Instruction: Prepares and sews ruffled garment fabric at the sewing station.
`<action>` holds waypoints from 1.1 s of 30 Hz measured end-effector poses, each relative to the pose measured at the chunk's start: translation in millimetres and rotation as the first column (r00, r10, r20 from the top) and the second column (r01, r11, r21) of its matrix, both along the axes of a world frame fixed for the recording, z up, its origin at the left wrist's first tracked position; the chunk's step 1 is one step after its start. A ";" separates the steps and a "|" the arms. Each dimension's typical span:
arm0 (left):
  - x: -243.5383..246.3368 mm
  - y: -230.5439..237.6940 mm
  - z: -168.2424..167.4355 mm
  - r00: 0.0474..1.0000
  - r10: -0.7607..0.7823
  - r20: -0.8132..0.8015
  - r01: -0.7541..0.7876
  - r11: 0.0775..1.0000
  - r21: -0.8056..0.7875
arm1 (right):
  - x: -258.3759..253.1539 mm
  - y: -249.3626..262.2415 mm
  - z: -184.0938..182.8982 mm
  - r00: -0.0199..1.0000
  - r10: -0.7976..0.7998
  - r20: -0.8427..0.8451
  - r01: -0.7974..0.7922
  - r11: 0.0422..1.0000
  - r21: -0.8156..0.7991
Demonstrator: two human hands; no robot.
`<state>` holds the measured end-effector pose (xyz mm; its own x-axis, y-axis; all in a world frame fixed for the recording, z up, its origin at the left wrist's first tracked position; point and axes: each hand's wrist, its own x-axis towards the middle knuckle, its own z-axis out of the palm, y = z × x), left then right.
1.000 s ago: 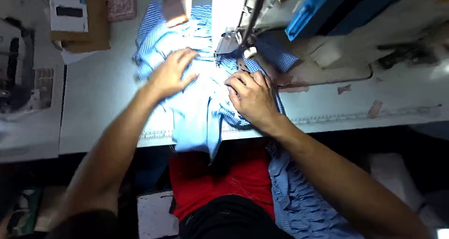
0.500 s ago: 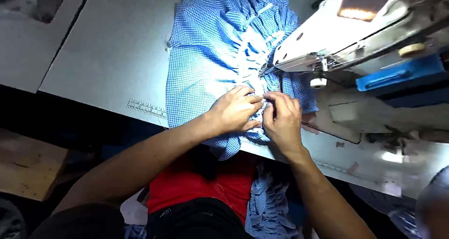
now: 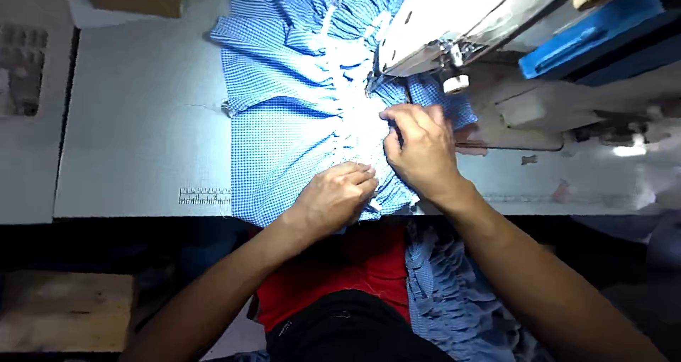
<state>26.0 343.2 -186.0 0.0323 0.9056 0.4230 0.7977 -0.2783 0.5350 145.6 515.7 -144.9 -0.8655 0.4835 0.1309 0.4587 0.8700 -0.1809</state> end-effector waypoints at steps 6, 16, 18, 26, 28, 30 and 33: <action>-12.2 9.4 3.6 0.998 -0.041 -0.057 0.039 0.999 -0.037 | -5.9 11.4 -9.2 0.996 0.025 -0.083 -0.018 0.996 0.084; -23.0 18.7 10.5 0.992 -0.070 -0.102 0.065 0.997 -0.048 | 0.8 13.7 -10.3 0.992 0.064 -0.112 -0.059 0.997 0.048; -24.3 20.0 11.1 0.992 -0.077 -0.096 0.073 0.996 -0.046 | -0.7 13.3 -10.6 0.987 0.089 -0.132 -0.082 0.995 0.060; -31.2 26.9 10.9 0.992 -0.069 -0.105 0.067 0.997 -0.028 | -3.4 14.2 -7.6 0.983 0.146 -0.108 -0.139 0.987 0.075; -36.5 30.0 10.6 0.990 -0.085 -0.112 0.081 0.996 -0.037 | -4.5 15.1 -10.1 0.984 0.141 -0.105 -0.134 0.988 0.074; -42.2 33.2 8.3 0.989 -0.094 -0.115 0.092 0.995 -0.025 | -6.3 17.6 -10.9 0.993 0.085 -0.081 -0.079 0.994 0.076; -50.6 39.7 7.6 0.985 -0.128 -0.118 0.127 0.992 -0.014 | -9.8 23.1 -10.9 0.997 0.043 -0.057 -0.038 0.995 0.087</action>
<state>-24.7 382.9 -178.4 0.1971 0.8934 0.4038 0.8140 -0.3786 0.4405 135.8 538.8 -155.7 -0.8735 0.4332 0.2219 0.4137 0.9010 -0.1305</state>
